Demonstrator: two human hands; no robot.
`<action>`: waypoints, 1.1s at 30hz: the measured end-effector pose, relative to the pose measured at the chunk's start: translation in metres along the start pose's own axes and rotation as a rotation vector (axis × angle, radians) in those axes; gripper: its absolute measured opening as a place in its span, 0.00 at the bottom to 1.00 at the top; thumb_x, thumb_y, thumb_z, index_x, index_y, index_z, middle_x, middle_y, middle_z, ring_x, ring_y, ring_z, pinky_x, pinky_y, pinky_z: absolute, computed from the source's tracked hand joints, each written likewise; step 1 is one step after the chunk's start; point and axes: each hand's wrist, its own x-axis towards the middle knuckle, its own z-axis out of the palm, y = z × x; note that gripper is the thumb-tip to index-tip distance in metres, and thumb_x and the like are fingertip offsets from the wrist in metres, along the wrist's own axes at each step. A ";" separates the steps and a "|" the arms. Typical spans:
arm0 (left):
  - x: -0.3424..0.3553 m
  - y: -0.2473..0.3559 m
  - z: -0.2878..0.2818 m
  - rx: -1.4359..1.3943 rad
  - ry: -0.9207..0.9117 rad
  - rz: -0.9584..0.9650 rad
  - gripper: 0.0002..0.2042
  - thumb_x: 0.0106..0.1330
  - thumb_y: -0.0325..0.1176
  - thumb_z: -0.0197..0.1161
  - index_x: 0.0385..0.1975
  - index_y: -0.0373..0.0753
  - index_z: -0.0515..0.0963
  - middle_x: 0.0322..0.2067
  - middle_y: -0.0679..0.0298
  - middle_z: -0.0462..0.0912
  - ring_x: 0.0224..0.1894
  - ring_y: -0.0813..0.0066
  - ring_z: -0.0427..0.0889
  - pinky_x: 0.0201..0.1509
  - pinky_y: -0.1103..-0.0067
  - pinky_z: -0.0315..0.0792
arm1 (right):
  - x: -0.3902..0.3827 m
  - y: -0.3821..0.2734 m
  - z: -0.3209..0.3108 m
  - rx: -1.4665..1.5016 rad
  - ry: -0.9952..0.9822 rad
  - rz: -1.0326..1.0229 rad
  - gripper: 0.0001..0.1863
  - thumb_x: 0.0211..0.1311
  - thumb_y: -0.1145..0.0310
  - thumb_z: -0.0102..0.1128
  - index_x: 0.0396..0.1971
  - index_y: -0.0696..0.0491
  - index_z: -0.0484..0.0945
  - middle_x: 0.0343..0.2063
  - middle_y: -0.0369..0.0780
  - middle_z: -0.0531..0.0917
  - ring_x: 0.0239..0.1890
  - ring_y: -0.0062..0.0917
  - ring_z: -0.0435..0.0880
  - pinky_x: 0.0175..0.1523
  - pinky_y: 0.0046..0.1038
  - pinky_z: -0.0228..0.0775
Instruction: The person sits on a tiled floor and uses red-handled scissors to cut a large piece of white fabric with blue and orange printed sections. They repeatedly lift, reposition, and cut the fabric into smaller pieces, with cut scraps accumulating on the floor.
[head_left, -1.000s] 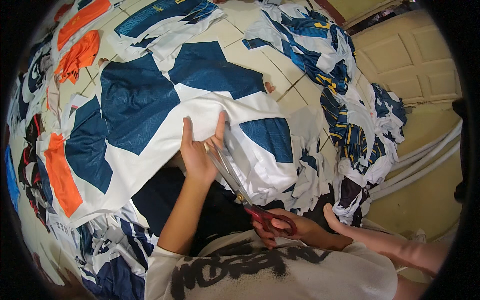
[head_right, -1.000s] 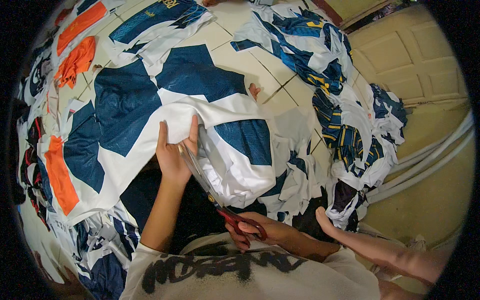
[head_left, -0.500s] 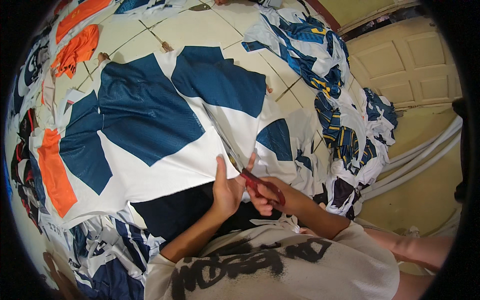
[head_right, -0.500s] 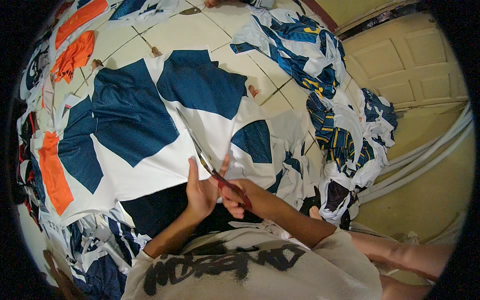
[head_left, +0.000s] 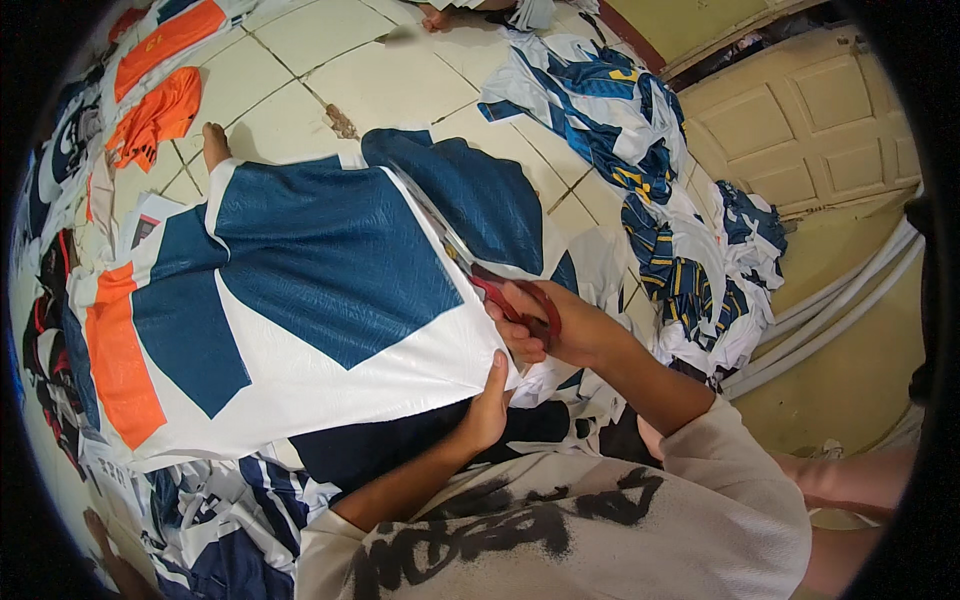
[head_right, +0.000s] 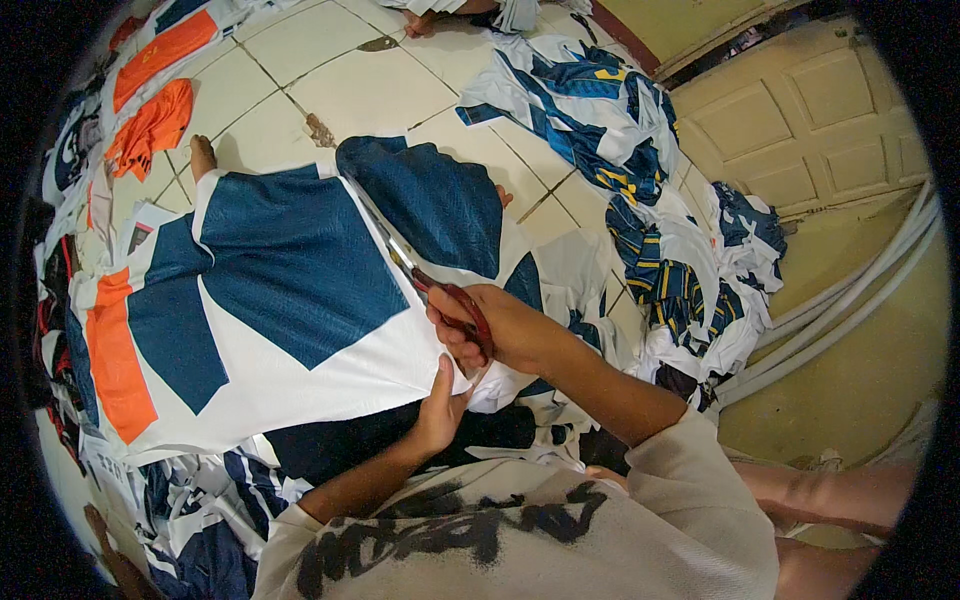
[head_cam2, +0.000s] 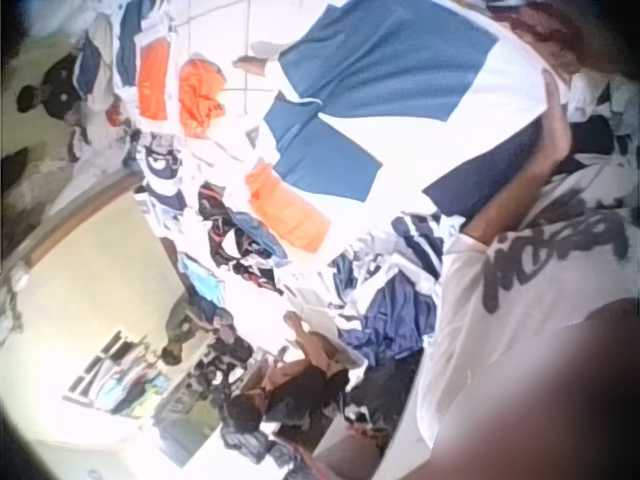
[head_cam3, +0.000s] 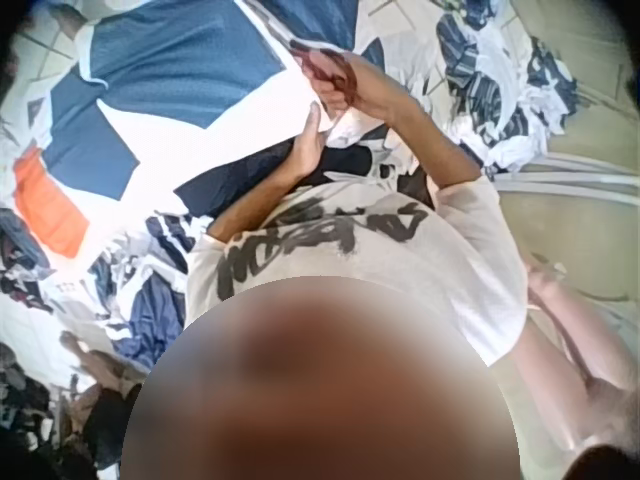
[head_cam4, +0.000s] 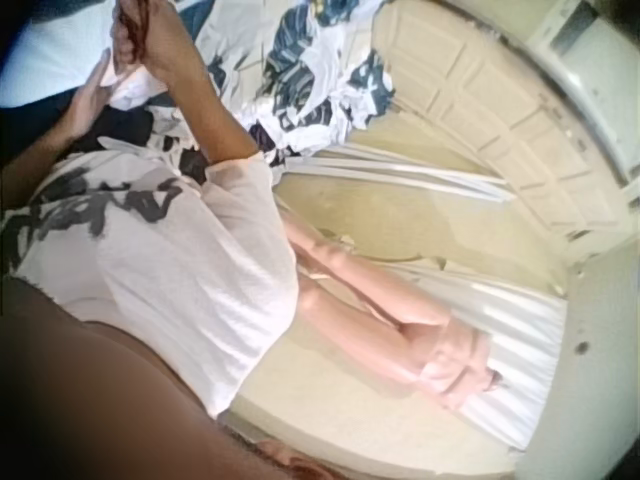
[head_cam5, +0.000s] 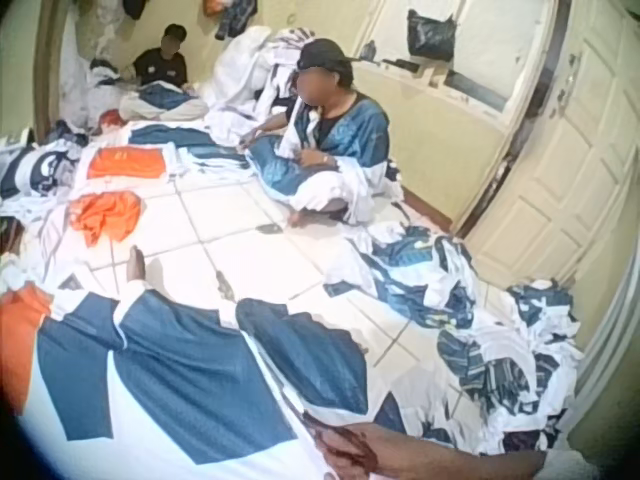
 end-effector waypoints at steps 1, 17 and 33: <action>0.000 0.000 0.000 0.025 -0.020 -0.001 0.28 0.76 0.51 0.34 0.68 0.37 0.53 0.66 0.59 0.59 0.69 0.67 0.56 0.74 0.68 0.46 | 0.003 -0.004 0.000 0.019 0.006 0.000 0.20 0.66 0.46 0.56 0.31 0.50 0.70 0.17 0.27 0.67 0.15 0.12 0.63 0.20 0.18 0.52; -0.006 0.020 0.016 0.858 -0.407 -0.116 0.30 0.75 0.52 0.28 0.73 0.47 0.41 0.71 0.50 0.43 0.73 0.56 0.42 0.74 0.67 0.34 | 0.034 -0.038 0.013 0.087 0.100 -0.091 0.23 0.63 0.41 0.56 0.27 0.47 0.69 0.16 0.25 0.66 0.16 0.10 0.62 0.21 0.15 0.52; -0.011 0.020 0.031 1.101 -0.856 -0.172 0.29 0.75 0.54 0.30 0.73 0.53 0.44 0.67 0.52 0.59 0.62 0.53 0.64 0.69 0.65 0.54 | 0.066 -0.069 -0.004 0.222 0.003 -0.195 0.22 0.64 0.44 0.57 0.28 0.48 0.69 0.16 0.26 0.67 0.16 0.10 0.64 0.20 0.13 0.54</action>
